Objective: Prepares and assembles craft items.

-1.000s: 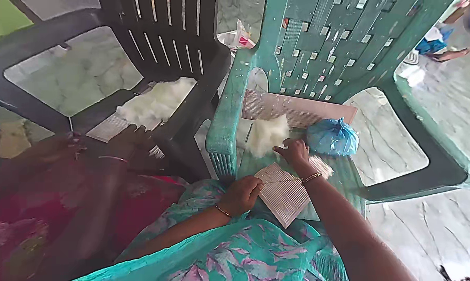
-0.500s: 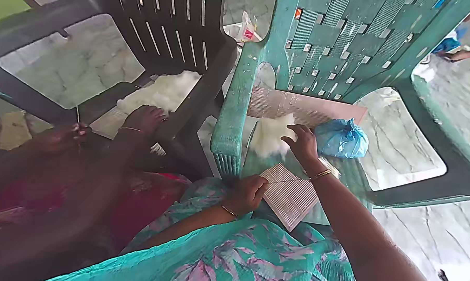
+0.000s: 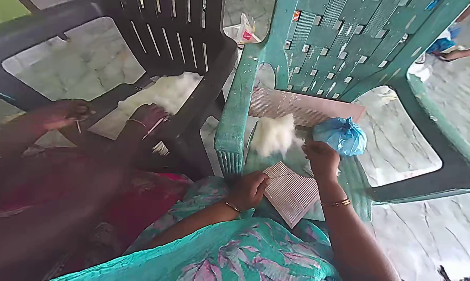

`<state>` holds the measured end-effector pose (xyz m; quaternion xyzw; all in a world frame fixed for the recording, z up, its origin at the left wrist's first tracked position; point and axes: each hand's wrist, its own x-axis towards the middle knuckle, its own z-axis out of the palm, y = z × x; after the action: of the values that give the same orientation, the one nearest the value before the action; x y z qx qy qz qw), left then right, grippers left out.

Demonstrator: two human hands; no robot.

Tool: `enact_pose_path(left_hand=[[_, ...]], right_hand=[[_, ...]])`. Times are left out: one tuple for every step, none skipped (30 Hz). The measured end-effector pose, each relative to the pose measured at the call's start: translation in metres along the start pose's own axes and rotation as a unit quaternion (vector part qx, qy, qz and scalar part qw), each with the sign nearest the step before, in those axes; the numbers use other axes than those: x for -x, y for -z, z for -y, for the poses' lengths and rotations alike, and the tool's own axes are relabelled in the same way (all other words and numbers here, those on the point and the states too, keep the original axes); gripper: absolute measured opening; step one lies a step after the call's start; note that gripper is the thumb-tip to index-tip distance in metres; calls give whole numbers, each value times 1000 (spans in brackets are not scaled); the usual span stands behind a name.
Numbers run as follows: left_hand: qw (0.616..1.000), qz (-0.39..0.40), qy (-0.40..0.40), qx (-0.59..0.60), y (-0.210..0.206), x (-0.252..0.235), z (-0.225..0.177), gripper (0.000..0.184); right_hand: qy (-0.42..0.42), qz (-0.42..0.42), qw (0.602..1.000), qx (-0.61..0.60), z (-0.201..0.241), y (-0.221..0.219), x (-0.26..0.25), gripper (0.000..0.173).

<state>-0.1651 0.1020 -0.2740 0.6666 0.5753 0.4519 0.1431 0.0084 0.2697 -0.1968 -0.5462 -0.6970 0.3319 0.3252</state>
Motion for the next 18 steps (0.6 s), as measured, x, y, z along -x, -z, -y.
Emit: enact_pose_path(left_hand=[[1000,-9,-3,-3,-2,0,1,31],[1000,-16,-5,-4,-3,0,2,32],[1000,-21,-4,-4,-4,0,3,32],[1000,-23,-1,0,-3,-1,2,32],[1000,-19,8,10,-2,-1,1,32],[999,-13,21,29,1,-2,0,31],[998,-11,36,53,2,-2,0,31],[995,-15,51,81,3,-2,0,31],[991,-22,66,110,3,-1,1,32],[987,-33,74,138,3,-1,2,32],[983,-44,76,159,3,-1,2,31],[980,-49,82,174,3,-2,0,31],[976,-49,91,193,3,-2,-3,30],[970,-41,110,213,4,-1,-9,29],[961,-30,142,235,5,0,-16,29],[948,-17,185,260,6,-2,-25,28],[933,-11,217,286,7,-5,-35,26],[922,-4,234,310,6,-7,-44,23]], right_hand=[[-22,-21,998,-62,-2,5,4,17],[-43,-31,990,-129,-2,9,9,16],[-64,-30,979,-192,0,13,15,14],[-82,-23,964,-251,1,16,21,13],[-99,-14,950,-297,3,19,28,13],[-115,-2,937,-329,5,21,36,14],[-127,15,930,-346,6,22,44,15],[-134,36,925,-354,7,21,54,15],[-139,55,923,-356,7,20,64,14],[-139,74,923,-351,7,18,73,13],[-133,87,927,-340,6,16,82,11],[-120,100,933,-325,4,13,90,10],[-107,109,939,-309,3,10,97,9],[-97,111,942,-302,3,7,103,8],[-89,108,943,-303,3,4,109,8],[-82,101,942,-309,4,0,114,8],[-75,94,940,-319,5,-4,117,8],[-66,89,938,-330,5,-8,120,8]])
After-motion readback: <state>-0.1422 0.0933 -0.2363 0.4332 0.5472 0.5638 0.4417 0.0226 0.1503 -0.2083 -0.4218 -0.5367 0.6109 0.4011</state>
